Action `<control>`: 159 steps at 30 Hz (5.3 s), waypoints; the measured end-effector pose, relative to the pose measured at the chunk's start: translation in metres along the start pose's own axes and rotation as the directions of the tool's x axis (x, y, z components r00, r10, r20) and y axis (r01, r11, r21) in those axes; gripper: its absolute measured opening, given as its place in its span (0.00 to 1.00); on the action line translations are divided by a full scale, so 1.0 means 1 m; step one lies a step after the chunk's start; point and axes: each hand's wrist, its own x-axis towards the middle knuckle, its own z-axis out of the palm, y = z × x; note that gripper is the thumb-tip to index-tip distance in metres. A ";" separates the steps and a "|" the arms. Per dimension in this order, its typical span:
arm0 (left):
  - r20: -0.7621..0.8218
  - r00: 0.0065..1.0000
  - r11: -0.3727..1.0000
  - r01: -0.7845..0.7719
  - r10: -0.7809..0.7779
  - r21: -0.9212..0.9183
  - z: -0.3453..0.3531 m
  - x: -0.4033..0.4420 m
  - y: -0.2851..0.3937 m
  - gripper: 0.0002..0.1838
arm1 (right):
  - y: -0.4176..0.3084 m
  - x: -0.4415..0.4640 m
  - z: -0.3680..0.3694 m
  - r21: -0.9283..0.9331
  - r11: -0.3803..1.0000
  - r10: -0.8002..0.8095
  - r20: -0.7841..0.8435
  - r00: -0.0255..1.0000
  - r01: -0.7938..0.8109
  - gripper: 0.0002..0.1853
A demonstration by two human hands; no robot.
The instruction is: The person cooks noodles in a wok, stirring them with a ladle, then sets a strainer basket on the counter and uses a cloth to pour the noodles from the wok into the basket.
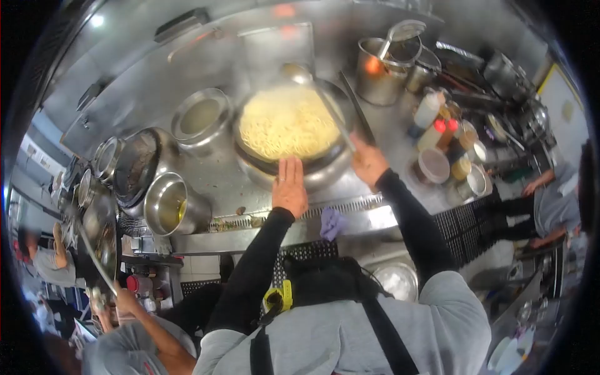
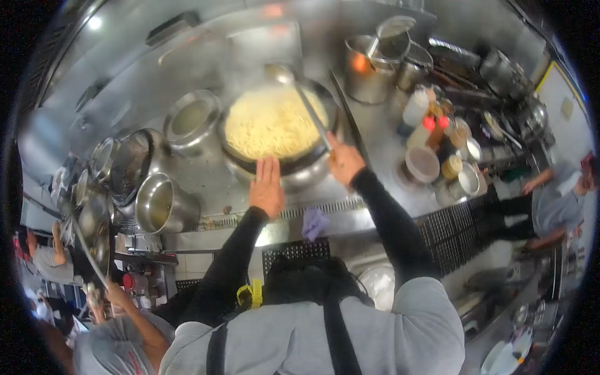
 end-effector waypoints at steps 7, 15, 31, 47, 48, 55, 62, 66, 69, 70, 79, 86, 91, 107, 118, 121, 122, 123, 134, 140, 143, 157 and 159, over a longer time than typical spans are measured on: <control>0.003 0.999 0.999 0.032 -0.032 0.016 0.004 -0.001 -0.002 0.42 | 0.067 0.066 0.020 -0.223 0.972 -0.049 0.102 0.994 0.071 0.30; 0.011 1.000 1.000 0.020 -0.020 -0.013 -0.005 -0.005 0.002 0.42 | 0.053 0.014 0.015 0.786 0.180 0.222 0.554 0.803 -0.592 0.31; -0.037 0.998 0.998 0.044 -0.045 -0.039 0.004 -0.003 0.004 0.46 | 0.000 -0.057 -0.020 0.652 0.598 0.141 0.487 0.862 -0.466 0.39; -0.070 0.996 0.998 0.047 -0.049 -0.038 0.003 0.000 0.003 0.44 | -0.056 -0.114 -0.028 0.198 0.976 0.014 0.349 0.937 -0.088 0.36; -0.057 0.997 0.998 0.051 -0.054 -0.049 -0.003 0.000 0.004 0.41 | -0.055 -0.120 -0.025 0.155 0.988 -0.026 0.324 0.946 -0.026 0.37; -0.068 0.997 0.999 0.047 -0.048 -0.015 0.003 0.002 0.001 0.44 | -0.049 -0.168 -0.029 -0.021 0.999 -0.040 0.323 0.946 0.050 0.39; -0.128 0.991 0.999 0.017 -0.021 -0.028 0.005 0.002 0.002 0.36 | -0.036 -0.189 -0.058 -0.274 0.962 0.097 0.313 0.945 -0.008 0.39; -0.148 0.989 1.000 0.006 -0.009 -0.026 0.007 0.002 0.001 0.36 | -0.031 -0.177 -0.061 -0.390 0.920 0.159 0.298 0.941 -0.032 0.38; -0.139 0.990 1.000 -0.003 0.000 -0.022 0.006 0.000 0.000 0.37 | -0.018 -0.168 -0.057 -0.436 0.899 0.166 0.297 0.940 -0.021 0.38; -0.132 0.991 1.000 -0.001 -0.003 -0.028 0.004 0.000 0.000 0.37 | -0.014 -0.165 -0.055 -0.398 0.917 0.141 0.277 0.951 -0.021 0.38; 0.043 0.996 0.990 0.077 -0.072 -0.122 0.004 0.000 -0.004 0.44 | -0.021 -0.132 -0.021 -0.025 0.973 0.230 0.178 0.957 -0.229 0.35; -0.045 0.996 0.994 0.071 -0.075 -0.081 0.002 -0.004 -0.001 0.39 | -0.048 0.009 -0.030 -0.285 0.922 -0.198 0.234 0.952 0.262 0.31; 0.008 0.997 0.996 0.082 -0.082 -0.044 0.004 -0.004 -0.004 0.37 | -0.077 0.119 -0.023 -0.509 0.668 -0.344 0.437 0.831 0.543 0.31; -0.030 0.994 0.992 0.100 -0.103 -0.076 0.004 -0.005 0.000 0.38 | -0.115 0.064 -0.132 -0.746 0.304 -0.110 0.591 0.799 0.593 0.35; -0.104 0.994 0.999 0.017 -0.021 -0.041 0.015 0.000 -0.005 0.42 | -0.023 -0.092 -0.150 -0.676 0.678 0.002 0.395 0.919 0.289 0.35; -0.090 0.996 0.999 -0.006 0.002 -0.040 0.014 0.001 -0.006 0.41 | -0.009 -0.134 -0.142 -0.539 0.820 0.002 0.340 0.941 0.193 0.34; -0.085 0.996 0.999 -0.010 0.007 -0.039 0.015 0.002 -0.005 0.41 | -0.005 -0.146 -0.137 -0.499 0.850 0.004 0.324 0.946 0.167 0.34; -0.083 0.996 0.999 -0.026 0.024 -0.030 0.016 0.002 -0.004 0.40 | -0.003 -0.156 -0.132 -0.456 0.878 0.002 0.308 0.952 0.145 0.34; -0.052 0.997 0.997 -0.064 0.062 -0.043 0.012 0.002 -0.007 0.42 | -0.021 -0.146 -0.096 0.003 1.000 -0.008 0.261 0.965 0.008 0.34; 0.021 1.000 0.999 -0.001 0.000 0.047 0.008 0.002 -0.004 0.42 | -0.015 -0.026 -0.069 -0.139 0.990 -0.004 0.185 0.983 0.031 0.30; 0.022 1.000 0.999 0.011 -0.012 0.039 0.001 0.001 -0.002 0.42 | 0.008 0.046 -0.051 -0.310 0.938 -0.121 0.130 0.984 0.156 0.29; 0.015 1.000 0.999 0.023 -0.022 -0.042 -0.002 -0.001 0.000 0.44 | 0.016 -0.041 -0.087 0.154 0.931 0.278 0.294 0.915 -0.332 0.32; -0.010 1.000 0.999 0.019 -0.019 -0.042 0.000 -0.001 -0.001 0.44 | 0.011 -0.066 -0.085 0.236 0.901 0.290 0.302 0.908 -0.366 0.32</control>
